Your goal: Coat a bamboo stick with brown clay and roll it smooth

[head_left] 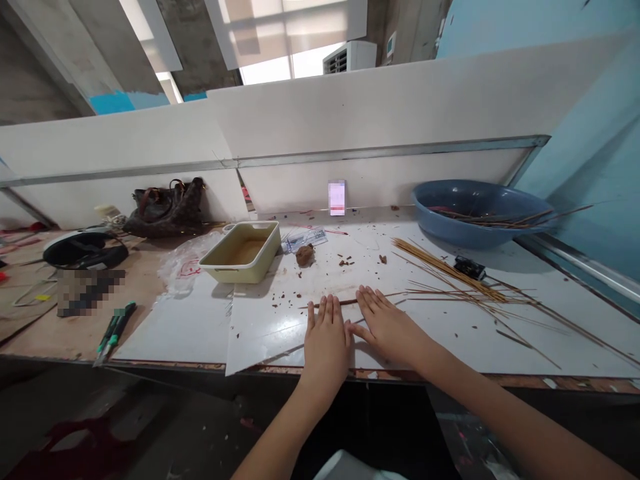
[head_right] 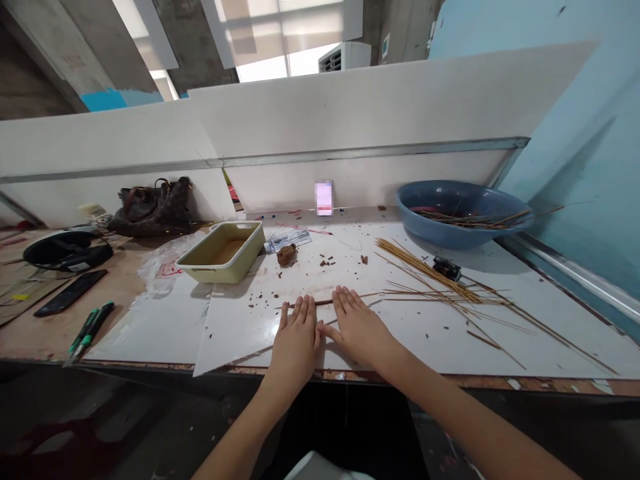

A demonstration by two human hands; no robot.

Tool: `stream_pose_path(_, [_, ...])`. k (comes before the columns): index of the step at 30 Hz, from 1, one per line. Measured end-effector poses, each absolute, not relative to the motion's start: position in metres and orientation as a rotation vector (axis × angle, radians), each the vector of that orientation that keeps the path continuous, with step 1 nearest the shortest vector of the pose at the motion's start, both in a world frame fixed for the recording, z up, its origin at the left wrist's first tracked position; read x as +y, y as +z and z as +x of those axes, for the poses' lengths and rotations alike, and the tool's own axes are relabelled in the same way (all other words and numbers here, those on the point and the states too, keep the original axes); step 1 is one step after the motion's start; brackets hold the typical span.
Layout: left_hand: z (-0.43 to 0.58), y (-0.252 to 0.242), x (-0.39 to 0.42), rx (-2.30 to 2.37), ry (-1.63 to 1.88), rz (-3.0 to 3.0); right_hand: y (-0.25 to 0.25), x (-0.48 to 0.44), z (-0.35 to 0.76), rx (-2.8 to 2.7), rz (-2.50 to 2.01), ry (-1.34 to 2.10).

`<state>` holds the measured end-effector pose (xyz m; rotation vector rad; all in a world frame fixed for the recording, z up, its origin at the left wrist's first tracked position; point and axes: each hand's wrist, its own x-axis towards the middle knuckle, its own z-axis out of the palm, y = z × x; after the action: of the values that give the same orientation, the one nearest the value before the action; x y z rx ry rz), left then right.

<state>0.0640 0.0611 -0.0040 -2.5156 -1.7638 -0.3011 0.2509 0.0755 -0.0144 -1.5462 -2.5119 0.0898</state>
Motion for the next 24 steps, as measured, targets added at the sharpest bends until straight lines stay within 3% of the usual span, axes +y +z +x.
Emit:
stream_pose_path(5, [0.055,-0.009,0.038,-1.732,-0.289,-2.535,-0.019,0.046,0.252,-2.505,-1.542,0.015])
stream_pose_path(13, [0.062,0.003,0.087,-1.803,-0.271,-2.485,0.000,0.091,0.249,-2.525,-1.622,0.153])
stream_pose_path(24, [0.053,-0.004,0.056,-1.773,-0.272,-2.486,-0.015,0.058,0.253,-2.516,-1.575,0.080])
